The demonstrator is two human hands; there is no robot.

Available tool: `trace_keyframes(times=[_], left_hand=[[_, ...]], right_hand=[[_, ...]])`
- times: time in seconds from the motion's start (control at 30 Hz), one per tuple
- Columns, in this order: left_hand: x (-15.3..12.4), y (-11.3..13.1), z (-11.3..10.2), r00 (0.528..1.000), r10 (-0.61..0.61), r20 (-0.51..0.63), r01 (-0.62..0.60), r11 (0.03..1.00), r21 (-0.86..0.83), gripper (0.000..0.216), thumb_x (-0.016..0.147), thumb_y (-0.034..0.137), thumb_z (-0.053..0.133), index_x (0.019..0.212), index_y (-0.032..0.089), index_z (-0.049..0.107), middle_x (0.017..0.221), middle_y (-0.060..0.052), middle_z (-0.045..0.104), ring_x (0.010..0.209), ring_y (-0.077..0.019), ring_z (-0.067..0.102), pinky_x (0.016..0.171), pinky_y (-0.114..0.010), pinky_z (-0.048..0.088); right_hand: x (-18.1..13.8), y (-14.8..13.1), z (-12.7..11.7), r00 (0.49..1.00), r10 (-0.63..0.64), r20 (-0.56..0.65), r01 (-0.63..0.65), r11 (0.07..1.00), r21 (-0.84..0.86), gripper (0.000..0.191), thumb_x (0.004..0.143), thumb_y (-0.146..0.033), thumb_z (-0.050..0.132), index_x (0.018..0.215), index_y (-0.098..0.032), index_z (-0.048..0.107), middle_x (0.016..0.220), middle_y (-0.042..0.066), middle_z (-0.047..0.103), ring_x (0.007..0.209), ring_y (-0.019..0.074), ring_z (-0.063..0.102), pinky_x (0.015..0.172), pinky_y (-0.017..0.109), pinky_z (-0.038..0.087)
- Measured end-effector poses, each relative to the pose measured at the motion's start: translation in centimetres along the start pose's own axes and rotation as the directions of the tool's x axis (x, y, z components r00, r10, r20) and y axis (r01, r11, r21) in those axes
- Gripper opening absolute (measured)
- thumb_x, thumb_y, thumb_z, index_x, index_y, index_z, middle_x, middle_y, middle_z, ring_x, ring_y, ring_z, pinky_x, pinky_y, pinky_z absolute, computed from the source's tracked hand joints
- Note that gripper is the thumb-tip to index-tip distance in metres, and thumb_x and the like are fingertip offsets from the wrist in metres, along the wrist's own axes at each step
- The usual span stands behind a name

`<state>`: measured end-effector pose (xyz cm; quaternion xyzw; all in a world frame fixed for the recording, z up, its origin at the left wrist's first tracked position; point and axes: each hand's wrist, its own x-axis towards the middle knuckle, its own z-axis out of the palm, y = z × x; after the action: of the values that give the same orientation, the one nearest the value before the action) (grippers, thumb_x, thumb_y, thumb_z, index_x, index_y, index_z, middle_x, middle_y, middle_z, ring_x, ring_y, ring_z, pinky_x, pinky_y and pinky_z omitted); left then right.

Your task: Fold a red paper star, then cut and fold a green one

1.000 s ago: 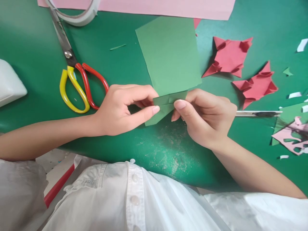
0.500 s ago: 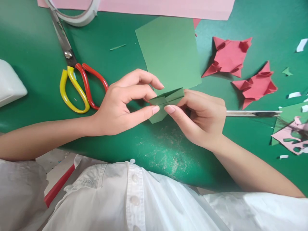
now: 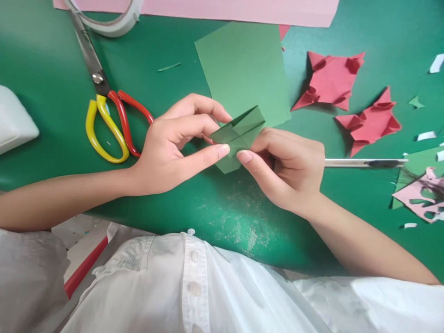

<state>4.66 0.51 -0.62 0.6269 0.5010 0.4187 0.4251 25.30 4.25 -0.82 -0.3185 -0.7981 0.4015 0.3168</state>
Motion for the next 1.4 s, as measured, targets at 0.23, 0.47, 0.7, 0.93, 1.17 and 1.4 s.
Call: trace_keyframes(times=[0.23,0.47,0.7,0.93,1.17,1.4], left_hand=[[-0.02,-0.13,0.13,0.999,0.035,0.000,-0.035,0.999,0.009,0.009,0.086,0.026,0.073,0.082,0.023,0.066,0.107,-0.003,0.067,0.089,-0.0162,0.066,0.071,-0.034,0.057],[-0.04,-0.04,0.08,1.000,0.029,0.001,-0.029,0.999,0.025,0.012,0.086,0.031,0.073,0.080,0.024,0.065,0.108,-0.003,0.067,0.099,-0.0186,0.066,0.082,-0.038,0.060],[-0.01,0.01,0.05,1.000,0.021,0.010,-0.022,0.999,0.038,0.015,0.086,0.032,0.072,0.077,0.023,0.064,0.104,-0.004,0.067,0.096,-0.0181,0.064,0.082,-0.038,0.059],[0.13,-0.14,-0.15,0.998,0.057,0.040,-0.059,0.996,0.061,0.013,0.086,0.028,0.070,0.076,0.022,0.064,0.097,-0.002,0.067,0.089,-0.0164,0.064,0.077,-0.036,0.059],[0.32,-0.53,-0.48,0.986,0.140,0.091,-0.142,0.990,0.020,0.005,0.090,0.028,0.069,0.092,0.023,0.069,0.098,0.001,0.069,0.093,-0.0149,0.065,0.080,-0.033,0.060],[0.14,-0.36,-0.32,0.995,0.052,0.090,-0.028,0.969,-0.244,0.031,0.094,0.023,0.061,0.125,0.025,0.060,0.102,0.001,0.069,0.085,-0.0112,0.069,0.067,-0.021,0.058]], right_hand=[[-0.10,0.08,0.15,0.999,-0.033,0.019,0.035,0.993,-0.109,0.025,0.098,-0.017,0.049,0.077,-0.023,0.037,0.068,-0.003,0.041,0.060,0.0104,0.040,0.057,0.026,0.036],[-0.17,0.03,0.18,0.999,-0.040,0.018,0.042,0.990,-0.134,0.028,0.101,-0.021,0.043,0.074,-0.024,0.033,0.064,-0.002,0.042,0.056,0.0129,0.038,0.056,0.030,0.036],[-0.19,-0.07,0.24,0.999,-0.052,0.010,0.053,0.989,-0.138,0.031,0.101,-0.021,0.044,0.072,-0.024,0.032,0.061,-0.003,0.035,0.053,0.0119,0.032,0.055,0.030,0.035],[-0.05,0.10,0.16,0.995,-0.099,-0.014,0.097,0.992,-0.077,0.032,0.099,-0.017,0.050,0.071,-0.022,0.037,0.061,-0.005,0.037,0.052,0.0078,0.033,0.052,0.026,0.032],[-0.03,0.31,0.08,0.996,-0.079,-0.051,0.077,0.996,-0.047,0.029,0.097,-0.015,0.053,0.071,-0.021,0.043,0.060,-0.005,0.043,0.052,0.0071,0.038,0.051,0.024,0.033],[0.11,0.19,-0.11,0.997,-0.072,-0.023,0.071,0.997,-0.028,0.031,0.098,-0.016,0.051,0.069,-0.022,0.041,0.058,-0.004,0.042,0.051,0.0088,0.038,0.050,0.027,0.034]])
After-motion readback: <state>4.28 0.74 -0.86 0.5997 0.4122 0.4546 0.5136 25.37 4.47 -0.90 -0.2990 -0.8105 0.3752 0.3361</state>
